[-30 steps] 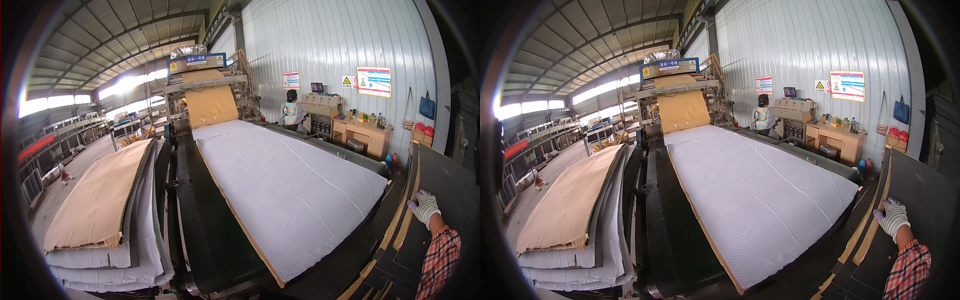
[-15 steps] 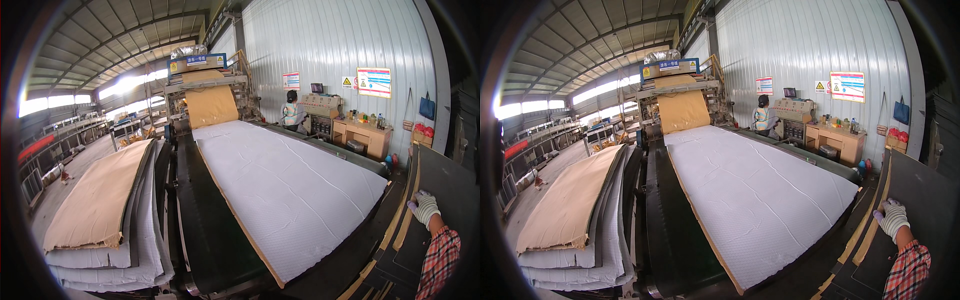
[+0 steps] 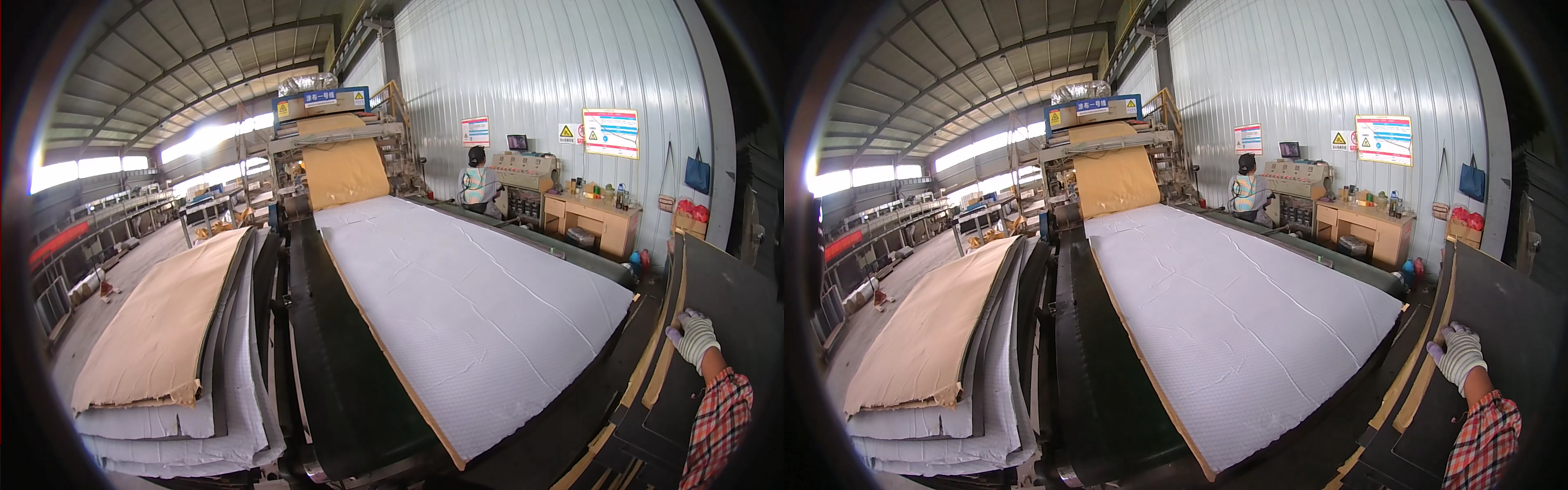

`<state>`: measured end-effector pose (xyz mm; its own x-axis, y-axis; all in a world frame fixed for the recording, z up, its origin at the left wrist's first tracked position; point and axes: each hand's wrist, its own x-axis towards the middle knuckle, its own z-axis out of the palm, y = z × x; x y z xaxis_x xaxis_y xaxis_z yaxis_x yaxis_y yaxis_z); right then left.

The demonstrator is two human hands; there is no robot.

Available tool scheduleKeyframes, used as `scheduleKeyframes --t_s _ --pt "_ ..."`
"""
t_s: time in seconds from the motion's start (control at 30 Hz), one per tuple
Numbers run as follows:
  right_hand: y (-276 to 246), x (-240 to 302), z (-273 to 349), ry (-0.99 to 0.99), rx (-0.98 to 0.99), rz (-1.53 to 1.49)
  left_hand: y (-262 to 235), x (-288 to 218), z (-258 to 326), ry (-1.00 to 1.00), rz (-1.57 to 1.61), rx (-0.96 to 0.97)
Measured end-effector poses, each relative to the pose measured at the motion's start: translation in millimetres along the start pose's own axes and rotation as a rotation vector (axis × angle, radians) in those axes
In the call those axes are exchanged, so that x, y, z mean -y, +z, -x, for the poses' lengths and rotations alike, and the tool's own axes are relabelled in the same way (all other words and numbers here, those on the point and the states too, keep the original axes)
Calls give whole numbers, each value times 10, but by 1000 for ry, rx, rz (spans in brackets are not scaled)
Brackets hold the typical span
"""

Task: Stacking and aligning large industrial sheets as they come off a manufacturing machine

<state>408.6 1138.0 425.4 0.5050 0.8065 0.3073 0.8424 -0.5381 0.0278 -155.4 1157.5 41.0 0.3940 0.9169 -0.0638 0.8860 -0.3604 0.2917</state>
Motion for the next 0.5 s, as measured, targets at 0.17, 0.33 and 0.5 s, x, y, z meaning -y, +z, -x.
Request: scheduleKeyframes --t_s 0.17,0.33,0.5 --pt "-14 18 -2 10 10 -5 25 13 0 -47 9 50" --pt "-3 5 -1 18 17 -12 17 5 -1 -48 8 61" --pt "-13 12 4 17 19 -12 3 6 -2 -53 -2 99"
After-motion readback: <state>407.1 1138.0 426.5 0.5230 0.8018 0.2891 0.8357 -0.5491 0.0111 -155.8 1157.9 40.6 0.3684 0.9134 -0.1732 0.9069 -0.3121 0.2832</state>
